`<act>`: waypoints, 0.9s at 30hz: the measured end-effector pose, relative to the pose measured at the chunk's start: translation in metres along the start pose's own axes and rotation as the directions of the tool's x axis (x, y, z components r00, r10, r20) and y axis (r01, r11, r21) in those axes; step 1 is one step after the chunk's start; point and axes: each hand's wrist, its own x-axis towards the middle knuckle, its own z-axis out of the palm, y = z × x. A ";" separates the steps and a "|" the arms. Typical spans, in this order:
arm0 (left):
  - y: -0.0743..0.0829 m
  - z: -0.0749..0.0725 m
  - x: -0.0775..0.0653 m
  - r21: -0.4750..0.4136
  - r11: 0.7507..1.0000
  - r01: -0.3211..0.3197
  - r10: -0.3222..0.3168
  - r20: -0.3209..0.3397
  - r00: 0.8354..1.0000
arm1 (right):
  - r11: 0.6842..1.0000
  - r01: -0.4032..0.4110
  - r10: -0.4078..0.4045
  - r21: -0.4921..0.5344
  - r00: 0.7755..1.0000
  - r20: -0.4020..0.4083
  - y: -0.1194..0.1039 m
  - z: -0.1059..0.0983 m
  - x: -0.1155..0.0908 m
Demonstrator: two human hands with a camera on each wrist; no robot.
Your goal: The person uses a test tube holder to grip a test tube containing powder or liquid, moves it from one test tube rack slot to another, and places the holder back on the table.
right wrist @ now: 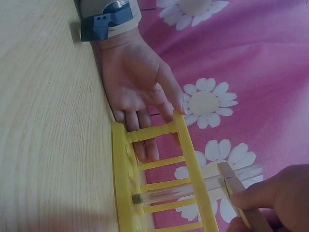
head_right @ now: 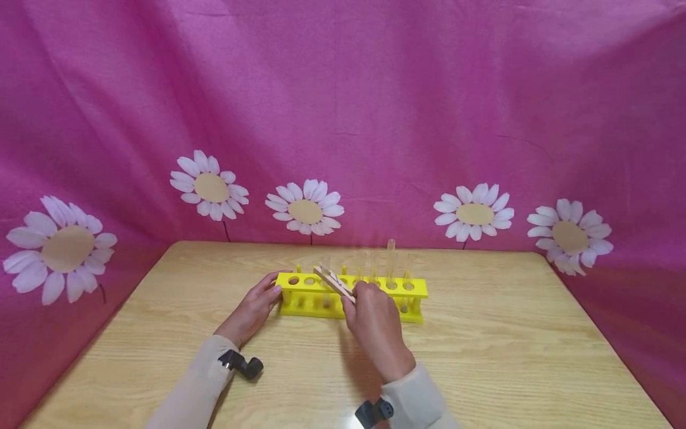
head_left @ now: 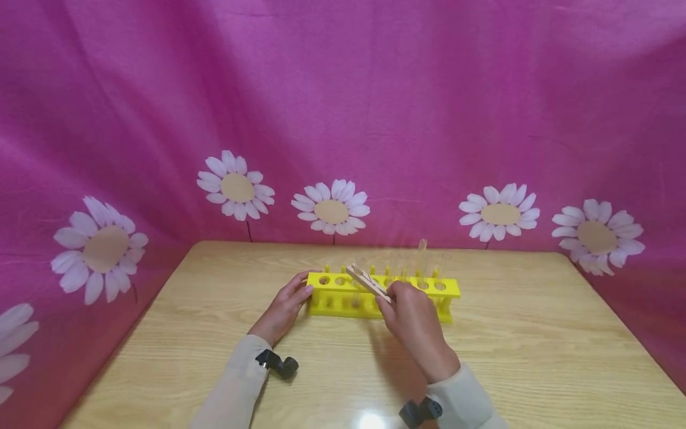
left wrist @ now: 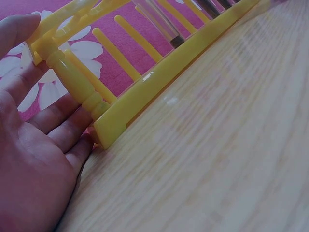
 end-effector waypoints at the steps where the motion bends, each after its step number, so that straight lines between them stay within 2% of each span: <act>1: 0.000 -0.001 0.000 0.001 1.000 0.004 -0.004 -0.004 1.000 | 1.000 0.003 -0.003 -0.001 1.000 0.002 0.000 0.000 0.001; 7: 0.000 -0.004 -0.001 -0.010 1.000 0.004 -0.005 -0.030 1.000 | 1.000 0.005 -0.005 0.005 1.000 0.022 -0.002 0.002 0.002; 13: 0.002 0.000 0.000 0.003 1.000 0.019 -0.019 -0.008 1.000 | 1.000 -0.017 0.017 0.006 1.000 0.017 0.000 0.000 0.000; 21: 0.002 -0.005 0.006 0.009 1.000 -0.008 0.008 -0.001 1.000 | 0.998 0.061 -0.062 -0.016 0.997 -0.048 0.001 0.002 0.003; 27: -0.003 -0.004 0.001 0.008 1.000 0.012 -0.013 0.012 1.000 | 0.995 0.099 -0.100 -0.018 0.993 -0.067 0.001 0.001 -0.002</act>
